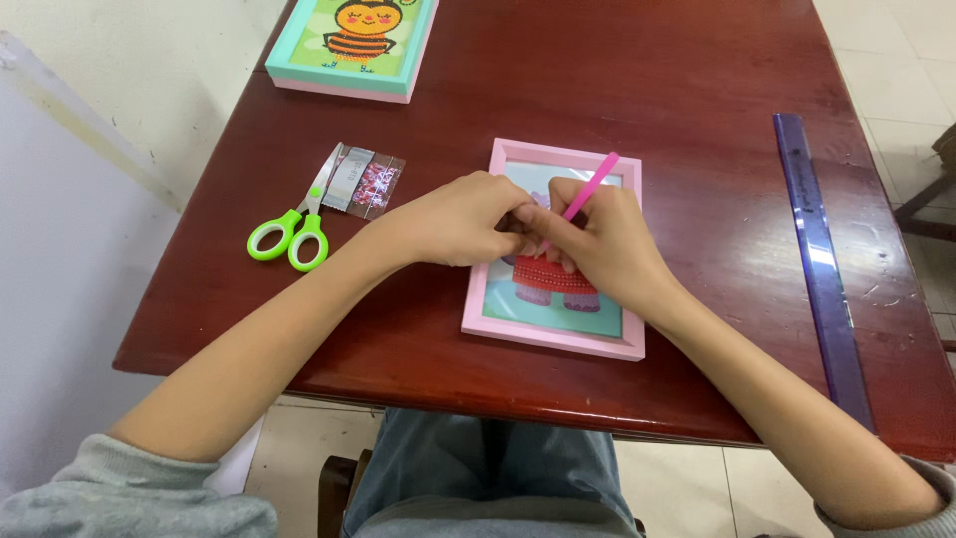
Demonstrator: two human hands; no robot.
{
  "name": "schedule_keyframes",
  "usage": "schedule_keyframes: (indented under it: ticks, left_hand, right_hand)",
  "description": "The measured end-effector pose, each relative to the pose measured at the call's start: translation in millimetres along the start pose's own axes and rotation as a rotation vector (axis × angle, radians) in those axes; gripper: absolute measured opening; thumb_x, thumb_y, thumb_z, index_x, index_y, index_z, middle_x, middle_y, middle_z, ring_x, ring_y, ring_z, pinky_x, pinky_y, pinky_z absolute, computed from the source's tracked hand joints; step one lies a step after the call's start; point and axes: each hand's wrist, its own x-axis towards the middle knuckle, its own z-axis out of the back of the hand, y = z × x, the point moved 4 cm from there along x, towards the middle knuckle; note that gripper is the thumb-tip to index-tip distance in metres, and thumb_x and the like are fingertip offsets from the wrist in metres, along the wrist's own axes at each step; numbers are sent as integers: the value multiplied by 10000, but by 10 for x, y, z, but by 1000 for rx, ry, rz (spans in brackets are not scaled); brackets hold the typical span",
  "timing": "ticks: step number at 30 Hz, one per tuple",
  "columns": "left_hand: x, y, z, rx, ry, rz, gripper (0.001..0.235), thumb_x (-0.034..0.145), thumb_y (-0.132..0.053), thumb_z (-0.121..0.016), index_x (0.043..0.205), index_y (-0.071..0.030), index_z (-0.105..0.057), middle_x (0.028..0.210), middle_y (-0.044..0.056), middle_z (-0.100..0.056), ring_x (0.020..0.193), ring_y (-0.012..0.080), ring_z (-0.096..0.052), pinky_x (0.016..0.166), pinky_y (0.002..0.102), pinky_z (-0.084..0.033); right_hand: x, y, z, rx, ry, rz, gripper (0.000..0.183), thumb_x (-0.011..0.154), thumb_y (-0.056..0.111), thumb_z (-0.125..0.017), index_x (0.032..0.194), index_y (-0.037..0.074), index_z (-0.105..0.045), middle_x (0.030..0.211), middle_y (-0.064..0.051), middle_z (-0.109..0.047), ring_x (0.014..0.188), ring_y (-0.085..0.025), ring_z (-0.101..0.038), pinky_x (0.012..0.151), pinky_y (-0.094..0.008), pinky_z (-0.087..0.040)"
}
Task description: The person measures a pink-framed diamond art picture of a hippo using a ruler, then uses a pink stylus to place small red gems onto the sticky surface. The person also cuts open a packet of gems with scissors and continues placing gems on the artwork.
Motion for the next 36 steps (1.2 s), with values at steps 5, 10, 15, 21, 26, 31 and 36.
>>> schedule_keyframes:
  ticks: [5,10,15,21,26,31,36]
  left_hand:
    - [-48,-21,-2,-24,14,-2,124,781,-162,-618,846,-116,-714,694,44,-656,678,221,-623,689,356,-503]
    - [9,59,-43,-1,16,2,134,794,-197,-634,863,-127,-724,687,24,-655,659,191,-618,663,337,-492]
    - [3,30,-28,10,12,1,132,788,-200,-637,860,-132,-724,672,9,-644,647,178,-611,658,328,-485]
    - [-37,-30,-10,9,17,35,134,786,-222,-639,853,-143,-724,682,-3,-654,670,170,-617,683,324,-483]
    - [-82,-83,17,4,23,61,143,782,-253,-638,846,-154,-719,699,-10,-667,704,174,-634,720,339,-489]
    - [-39,-55,13,34,30,69,172,782,-291,-630,858,-163,-717,712,1,-675,750,213,-659,748,372,-498]
    - [-98,-126,35,-10,28,112,177,775,-294,-632,855,-165,-721,698,-19,-673,733,183,-661,765,348,-495]
  right_hand:
    - [14,-48,30,157,-37,-72,346,937,172,-650,644,52,-511,461,-95,-568,352,-115,-509,435,-219,-435]
    - [27,-88,51,208,-51,-86,351,955,175,-635,649,49,-519,468,-103,-567,332,-96,-491,410,-202,-414]
    - [50,-140,41,360,-68,-189,348,964,192,-610,658,72,-496,458,-80,-516,337,-78,-418,335,-190,-318]
    - [51,-109,93,723,-66,-383,307,977,238,-571,715,98,-494,493,-47,-489,365,-47,-347,374,-175,-311]
    - [63,-195,114,1008,70,-431,285,993,285,-556,782,99,-509,546,-30,-475,382,-28,-337,395,-164,-298]
    - [55,-180,117,1270,236,-491,341,1013,378,-499,792,123,-449,558,55,-374,384,22,-322,380,-107,-284]
    - [43,-176,149,1301,266,-504,357,1018,395,-477,780,132,-428,545,63,-359,368,25,-318,365,-111,-297]
